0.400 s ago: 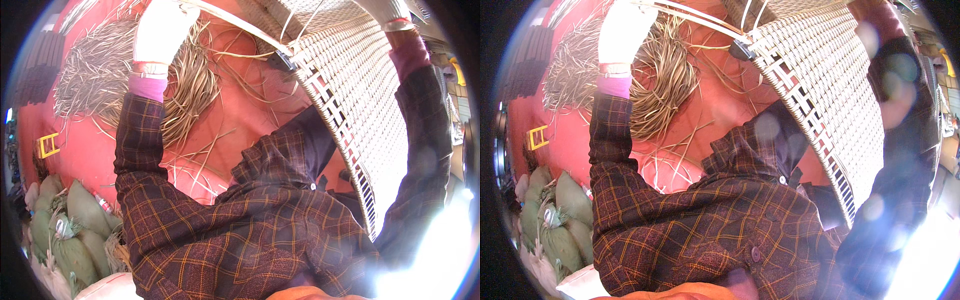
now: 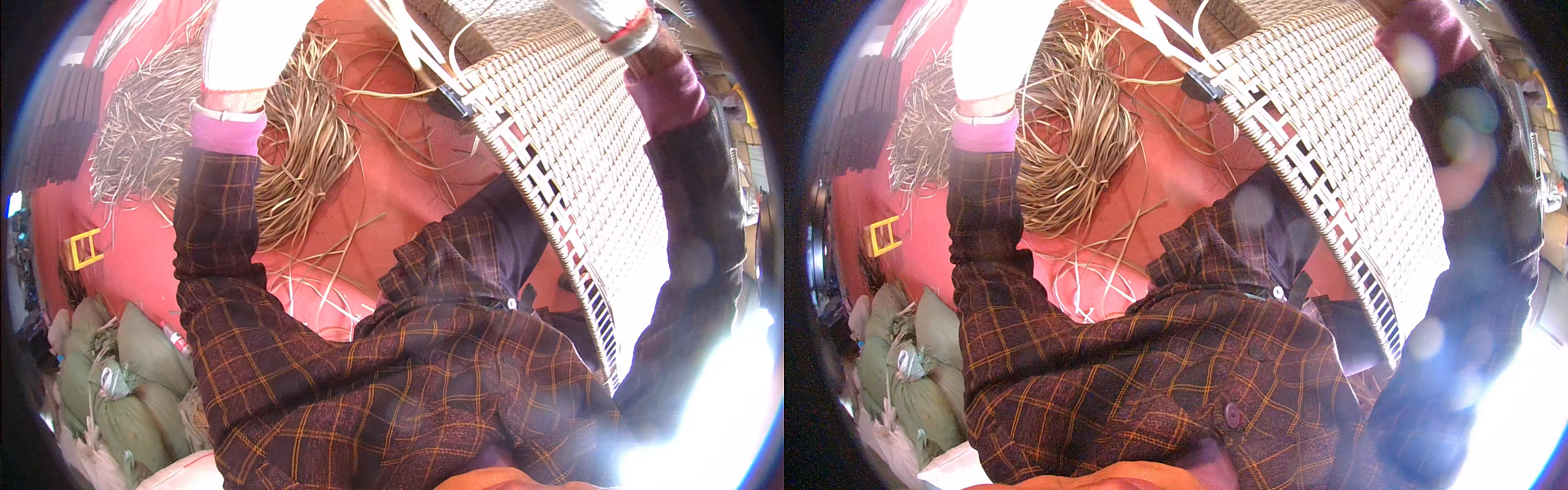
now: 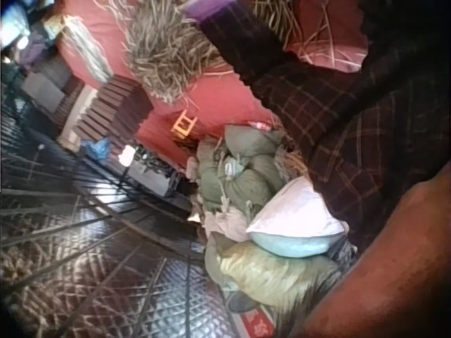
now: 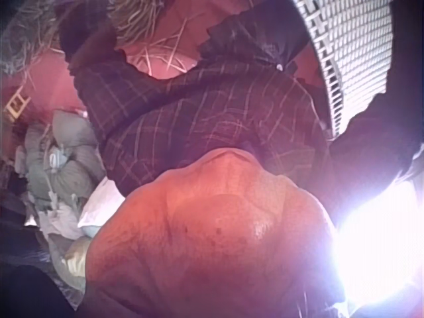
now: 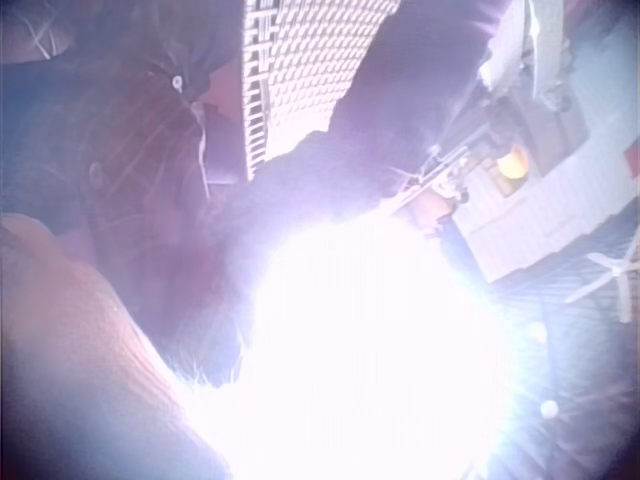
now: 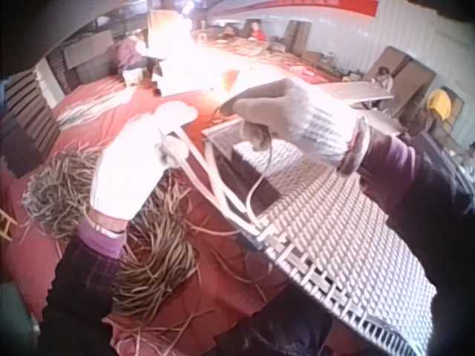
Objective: The person weaves a flat mat by hand, threading flexible strips through a pre-woven grid and tightening the weave. They repeatedly pull strips through openings and adjust tension to maintain a uniform pattern.
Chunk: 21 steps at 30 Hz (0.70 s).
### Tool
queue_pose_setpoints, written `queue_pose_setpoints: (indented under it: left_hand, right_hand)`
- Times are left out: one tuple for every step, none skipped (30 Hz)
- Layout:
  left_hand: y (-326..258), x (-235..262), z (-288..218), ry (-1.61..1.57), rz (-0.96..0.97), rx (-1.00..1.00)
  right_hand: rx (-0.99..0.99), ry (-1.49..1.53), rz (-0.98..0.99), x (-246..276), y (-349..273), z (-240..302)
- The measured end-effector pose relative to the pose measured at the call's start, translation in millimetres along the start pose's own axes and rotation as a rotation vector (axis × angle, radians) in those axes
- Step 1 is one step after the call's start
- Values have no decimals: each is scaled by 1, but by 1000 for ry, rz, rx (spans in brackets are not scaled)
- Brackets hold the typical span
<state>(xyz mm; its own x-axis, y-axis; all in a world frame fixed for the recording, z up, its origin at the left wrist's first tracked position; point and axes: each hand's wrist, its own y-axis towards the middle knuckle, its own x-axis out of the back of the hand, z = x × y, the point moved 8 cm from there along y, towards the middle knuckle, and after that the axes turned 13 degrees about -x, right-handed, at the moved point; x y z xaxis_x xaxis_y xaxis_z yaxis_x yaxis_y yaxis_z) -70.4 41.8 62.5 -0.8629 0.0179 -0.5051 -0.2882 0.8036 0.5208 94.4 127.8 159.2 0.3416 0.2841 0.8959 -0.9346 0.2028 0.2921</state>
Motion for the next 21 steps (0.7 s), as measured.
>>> queue_pose_setpoints:
  left_hand:
    - [6,-7,-2,222,107,-27]
    - [10,-13,-2,443,214,-53]
    - [15,-17,-3,419,240,-112]
    - [21,-20,-4,395,264,-173]
    - [24,-22,-5,370,287,-233]
    - [28,-22,-6,452,317,-272]
    - [31,-24,-7,533,347,-311]
    - [34,-26,-8,614,377,-350]
    - [38,-24,-9,665,354,-354]
    - [40,-23,-11,715,331,-359]
    - [43,-22,-13,765,307,-363]
    - [45,-21,-12,737,289,-327]
    - [46,-20,-12,708,270,-291]
    - [47,-18,-10,681,250,-255]
    - [46,-23,-14,751,289,-314]
    - [46,-27,-16,822,328,-373]
    - [45,-32,-17,892,370,-433]
    - [48,-28,-11,778,331,-345]
    - [49,-25,-4,663,294,-258]
    - [49,-24,3,549,254,-172]
    - [50,-25,3,563,235,-183]
  right_hand:
    - [-151,274,28,-4,6,-10]
    - [-302,549,55,-11,9,-20]
    - [-183,468,58,-13,11,-10]
    - [-153,400,70,-17,12,-8]
    - [-123,331,82,-22,13,-6]
    - [-93,262,94,-26,15,-5]
    - [-316,387,94,-31,13,-24]
    - [-311,442,142,-36,16,-26]
    - [-306,497,189,-42,20,-28]
    - [-300,552,236,-46,24,-30]
    - [0,386,205,-41,24,-12]
    - [297,215,171,-36,17,4]
    - [310,277,176,-37,16,3]
    - [323,338,182,-33,14,3]
    - [47,632,226,-40,20,-14]
    - [-94,748,319,-47,17,-18]
    - [-249,873,394,-56,12,-20]
    - [-411,990,446,-57,5,-21]
    - [-530,836,299,-66,5,-25]
    - [-640,677,153,-66,4,-31]
    - [-667,431,154,-60,0,-26]
